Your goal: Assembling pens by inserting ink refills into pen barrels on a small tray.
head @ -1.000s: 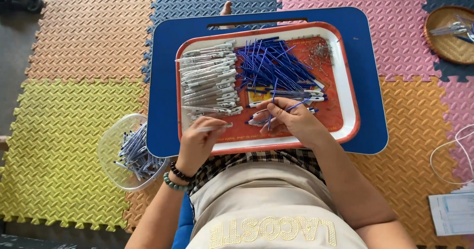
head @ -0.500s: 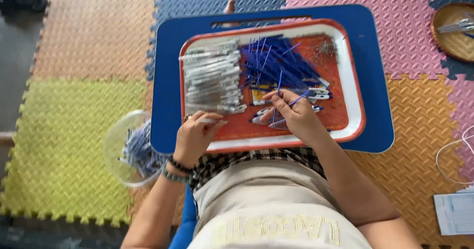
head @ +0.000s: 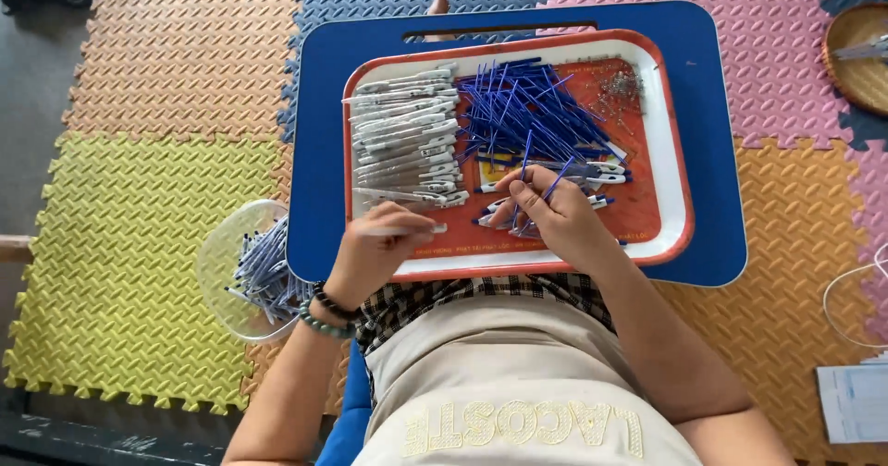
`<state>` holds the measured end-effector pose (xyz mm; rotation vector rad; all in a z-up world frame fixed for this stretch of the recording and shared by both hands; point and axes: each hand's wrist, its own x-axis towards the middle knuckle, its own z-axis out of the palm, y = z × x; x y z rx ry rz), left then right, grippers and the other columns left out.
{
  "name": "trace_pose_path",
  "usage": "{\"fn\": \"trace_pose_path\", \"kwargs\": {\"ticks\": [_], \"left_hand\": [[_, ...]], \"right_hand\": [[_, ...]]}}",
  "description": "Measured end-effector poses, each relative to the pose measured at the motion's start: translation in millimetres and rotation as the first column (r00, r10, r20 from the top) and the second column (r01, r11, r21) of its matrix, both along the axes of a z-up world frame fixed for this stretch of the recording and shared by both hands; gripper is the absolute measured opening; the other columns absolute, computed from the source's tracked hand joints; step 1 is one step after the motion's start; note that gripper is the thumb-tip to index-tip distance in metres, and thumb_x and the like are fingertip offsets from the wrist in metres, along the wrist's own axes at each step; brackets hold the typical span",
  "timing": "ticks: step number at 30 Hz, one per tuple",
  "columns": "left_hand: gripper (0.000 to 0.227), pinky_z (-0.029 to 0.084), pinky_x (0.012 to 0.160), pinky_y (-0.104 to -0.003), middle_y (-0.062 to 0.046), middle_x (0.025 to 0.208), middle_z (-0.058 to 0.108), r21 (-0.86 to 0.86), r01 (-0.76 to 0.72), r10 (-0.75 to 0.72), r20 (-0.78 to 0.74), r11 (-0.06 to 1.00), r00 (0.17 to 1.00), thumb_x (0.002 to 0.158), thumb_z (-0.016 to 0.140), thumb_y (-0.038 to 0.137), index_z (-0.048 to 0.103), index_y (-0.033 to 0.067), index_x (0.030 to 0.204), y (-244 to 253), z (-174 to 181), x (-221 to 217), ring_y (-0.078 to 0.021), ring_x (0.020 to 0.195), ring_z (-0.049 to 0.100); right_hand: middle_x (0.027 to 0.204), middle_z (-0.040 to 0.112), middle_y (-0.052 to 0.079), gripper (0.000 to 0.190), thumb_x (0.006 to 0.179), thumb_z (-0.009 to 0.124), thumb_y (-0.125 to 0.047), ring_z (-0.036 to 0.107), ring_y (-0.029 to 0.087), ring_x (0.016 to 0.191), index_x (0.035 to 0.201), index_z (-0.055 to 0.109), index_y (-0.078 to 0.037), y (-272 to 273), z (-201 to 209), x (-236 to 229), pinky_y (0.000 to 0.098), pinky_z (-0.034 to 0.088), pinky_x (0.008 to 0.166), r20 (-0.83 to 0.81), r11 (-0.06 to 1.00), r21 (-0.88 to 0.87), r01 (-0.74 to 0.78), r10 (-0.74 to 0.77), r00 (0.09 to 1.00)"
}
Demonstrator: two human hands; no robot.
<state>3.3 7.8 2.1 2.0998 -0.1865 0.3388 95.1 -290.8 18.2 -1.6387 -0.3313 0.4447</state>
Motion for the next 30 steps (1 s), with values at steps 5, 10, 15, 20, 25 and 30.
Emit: {"fn": "trace_pose_path", "kwargs": {"ticks": [5, 10, 15, 20, 25, 30], "left_hand": [[0.010, 0.061, 0.058, -0.031, -0.001, 0.098, 0.080, 0.091, 0.015, -0.015, -0.003, 0.996, 1.000, 0.106, 0.084, 0.029, 0.086, 0.0214, 0.112, 6, -5, 5, -0.0203, 0.072, 0.078], [0.010, 0.066, 0.062, -0.042, -0.004, 0.104, 0.081, 0.203, -0.015, 0.023, -0.041, 0.979, 0.999, 0.107, 0.079, 0.025, 0.084, 0.0200, 0.114, -2, 20, 4, -0.0328, 0.079, 0.081], [0.014, 0.070, 0.072, -0.046, -0.018, 0.109, 0.079, -0.042, -0.126, 0.120, -0.133, 0.991, 0.984, 0.112, 0.074, 0.016, 0.067, 0.0079, 0.121, 10, 8, 6, -0.0415, 0.094, 0.083], [0.037, 0.066, 0.079, -0.051, -0.022, 0.101, 0.077, -0.025, -0.219, 0.213, -0.150, 0.975, 0.965, 0.114, 0.074, 0.019, 0.055, 0.0040, 0.142, 30, 25, 18, -0.0409, 0.093, 0.079], [0.026, 0.068, 0.074, -0.050, -0.029, 0.110, 0.076, 0.224, -0.160, 0.170, -0.025, 0.961, 0.985, 0.116, 0.067, 0.007, 0.070, -0.0060, 0.139, 20, 58, 39, -0.0436, 0.089, 0.080], [0.022, 0.064, 0.082, -0.049, -0.020, 0.108, 0.076, 0.493, -0.110, 0.085, 0.073, 0.863, 0.994, 0.109, 0.080, 0.011, 0.081, 0.0048, 0.129, 21, 10, 53, -0.0389, 0.090, 0.076]], "right_hand": [[0.085, 0.084, 0.016, 0.030, 0.118, 0.059, -0.024, 0.074, 0.017, 0.072, 0.124, 0.078, -0.002, -1, 3, 0, 0.0320, 0.067, 0.068, 0.026, 1.000, -0.020, 0.005, -0.005, 1.000], [0.089, 0.085, 0.014, 0.033, 0.119, 0.052, -0.027, 0.081, 0.022, 0.085, 0.131, 0.074, -0.006, 3, 14, 1, 0.0392, 0.068, 0.083, 0.037, 0.994, -0.107, -0.011, 0.015, 0.999], [0.097, 0.084, 0.013, 0.022, 0.111, 0.058, -0.014, 0.081, 0.037, 0.096, 0.125, 0.076, -0.013, 19, -9, 3, 0.0500, 0.065, 0.088, 0.249, 0.911, -0.413, -0.024, 0.138, 0.959], [0.092, 0.066, -0.003, 0.005, 0.099, 0.080, -0.034, 0.073, 0.020, 0.076, 0.102, 0.083, -0.031, 52, -65, -2, 0.0355, 0.060, 0.067, 0.716, 0.692, -0.677, 0.249, 0.542, 0.440], [0.090, 0.059, -0.005, 0.011, 0.098, 0.082, -0.034, 0.068, 0.018, 0.073, 0.093, 0.075, -0.028, 63, -93, 3, 0.0332, 0.052, 0.061, 0.823, 0.754, -0.567, 0.332, 0.501, 0.267], [0.098, 0.063, -0.003, 0.012, 0.092, 0.087, -0.022, 0.071, 0.025, 0.088, 0.097, 0.079, -0.029, 5, -48, 43, 0.0387, 0.058, 0.074, 0.777, 0.903, -0.408, 0.134, 0.266, 0.570]]}}
